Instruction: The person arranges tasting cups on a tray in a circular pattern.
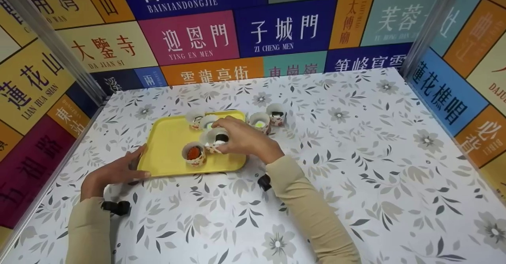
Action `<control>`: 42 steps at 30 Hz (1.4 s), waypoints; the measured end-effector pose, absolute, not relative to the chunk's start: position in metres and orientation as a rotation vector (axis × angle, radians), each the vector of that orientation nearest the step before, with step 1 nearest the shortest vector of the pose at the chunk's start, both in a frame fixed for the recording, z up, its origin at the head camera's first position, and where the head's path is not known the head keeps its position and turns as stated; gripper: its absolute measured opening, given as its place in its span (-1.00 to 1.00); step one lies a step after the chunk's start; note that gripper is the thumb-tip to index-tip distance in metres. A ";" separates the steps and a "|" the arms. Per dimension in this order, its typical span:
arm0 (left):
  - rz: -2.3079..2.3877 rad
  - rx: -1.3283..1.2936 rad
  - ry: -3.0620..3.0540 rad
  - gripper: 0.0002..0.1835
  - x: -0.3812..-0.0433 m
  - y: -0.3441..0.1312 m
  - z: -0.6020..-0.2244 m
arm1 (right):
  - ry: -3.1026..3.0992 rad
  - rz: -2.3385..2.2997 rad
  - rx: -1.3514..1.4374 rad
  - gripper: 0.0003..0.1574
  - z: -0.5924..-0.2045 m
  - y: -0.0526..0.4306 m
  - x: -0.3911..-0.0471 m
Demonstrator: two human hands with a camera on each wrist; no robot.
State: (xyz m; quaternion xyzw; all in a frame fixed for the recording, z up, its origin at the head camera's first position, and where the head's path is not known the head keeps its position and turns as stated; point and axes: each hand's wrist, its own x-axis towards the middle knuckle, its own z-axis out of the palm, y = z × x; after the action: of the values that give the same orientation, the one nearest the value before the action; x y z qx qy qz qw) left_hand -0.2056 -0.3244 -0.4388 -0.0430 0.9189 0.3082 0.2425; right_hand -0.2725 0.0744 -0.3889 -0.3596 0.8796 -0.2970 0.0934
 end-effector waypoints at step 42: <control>0.845 -0.136 2.490 0.26 -0.207 -0.323 -0.437 | 2.539 -1.022 -1.159 -0.23 -0.394 -0.036 -0.272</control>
State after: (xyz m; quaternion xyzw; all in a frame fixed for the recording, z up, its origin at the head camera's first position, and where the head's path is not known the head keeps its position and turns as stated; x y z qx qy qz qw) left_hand -0.2070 -0.3228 -0.4367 -0.0501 0.9152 0.3105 0.2518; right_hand -0.2717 -0.0361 -0.3935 -0.3884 0.8512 -0.3428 0.0846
